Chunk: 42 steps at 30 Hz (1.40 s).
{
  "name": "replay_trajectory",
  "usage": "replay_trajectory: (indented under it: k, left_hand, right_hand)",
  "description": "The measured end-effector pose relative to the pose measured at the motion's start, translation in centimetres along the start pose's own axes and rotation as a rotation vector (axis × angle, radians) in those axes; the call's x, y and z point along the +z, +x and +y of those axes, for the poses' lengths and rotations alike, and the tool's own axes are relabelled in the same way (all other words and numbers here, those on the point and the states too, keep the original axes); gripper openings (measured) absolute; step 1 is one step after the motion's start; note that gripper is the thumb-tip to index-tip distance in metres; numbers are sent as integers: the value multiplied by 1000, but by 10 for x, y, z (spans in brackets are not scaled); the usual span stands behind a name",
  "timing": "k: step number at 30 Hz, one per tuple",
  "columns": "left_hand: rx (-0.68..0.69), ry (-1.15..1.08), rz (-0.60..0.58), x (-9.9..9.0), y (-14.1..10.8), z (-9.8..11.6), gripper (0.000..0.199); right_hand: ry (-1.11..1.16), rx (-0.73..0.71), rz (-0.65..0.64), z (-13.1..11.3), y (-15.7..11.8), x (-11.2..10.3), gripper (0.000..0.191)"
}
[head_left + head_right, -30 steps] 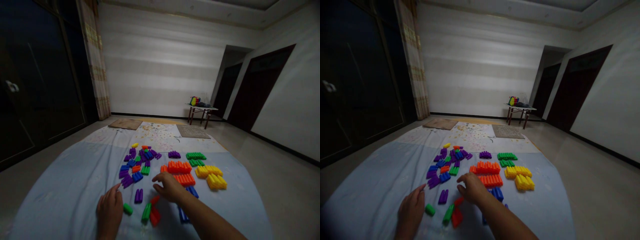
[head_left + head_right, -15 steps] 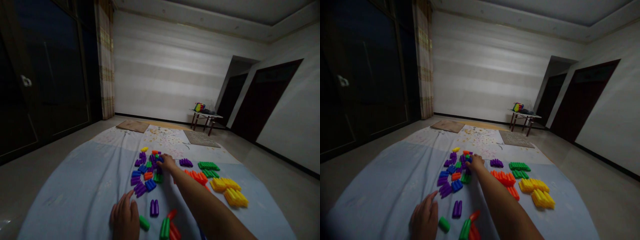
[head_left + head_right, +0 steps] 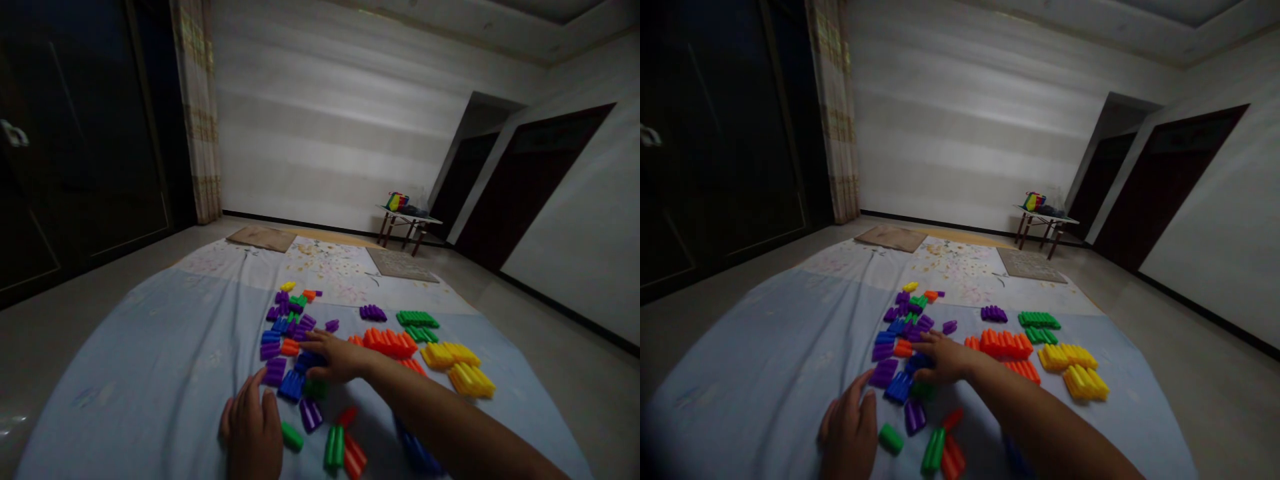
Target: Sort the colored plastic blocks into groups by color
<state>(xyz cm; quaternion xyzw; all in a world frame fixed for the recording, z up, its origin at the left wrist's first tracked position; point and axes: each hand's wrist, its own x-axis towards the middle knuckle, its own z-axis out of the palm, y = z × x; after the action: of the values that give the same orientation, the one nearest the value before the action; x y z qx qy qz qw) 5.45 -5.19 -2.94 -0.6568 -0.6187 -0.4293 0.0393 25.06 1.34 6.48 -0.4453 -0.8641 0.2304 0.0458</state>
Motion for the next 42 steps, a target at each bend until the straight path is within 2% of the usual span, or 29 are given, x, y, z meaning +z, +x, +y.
replay_trajectory:
  k: [1, 3, 9, 14, 21, 26, 31, 34, 37, 40, 42]
  left_hand:
    - [-36, -35, -7, -2, 2, 3, 33]
    - [-91, -91, -12, -5, 5, 6, 34]
    - [-268, -182, -33, -10, 7, 10, 39]
    - [-258, -226, -36, -11, 8, 8, 39]
    - [-268, -223, -45, -24, 9, 18, 40]
    - [-428, -399, -99, -36, 11, 31, 42]
    - [-650, -642, -115, -51, 35, 42, 39]
    - [-632, -658, -27, -53, 54, 46, 37]
    - [-570, -567, 65, -44, 65, 47, 39]
    - [-464, -464, 106, -27, 63, 43, 41]
    - [-400, -414, 99, -17, 57, 37, 42]
  right_hand:
    - [20, -56, -19, -4, -9, -3, 68]
    - [60, -78, -8, -10, -24, -10, 59]
    - [2, 167, 219, 0, -43, -27, 49]
    - [-13, 194, 215, 9, -38, -14, 46]
    - [-10, 252, 247, -7, -31, 3, 40]
    - [-36, 306, 255, -22, -49, 6, 35]
    - [-99, 296, 194, -25, -60, 5, 33]
    - [-93, 230, 210, -21, -63, -1, 32]
    - [-82, 108, 206, -17, -66, -7, 41]
    - [-104, -19, 166, -16, -66, -7, 54]
    - [-152, -41, 151, -15, -63, -4, 59]
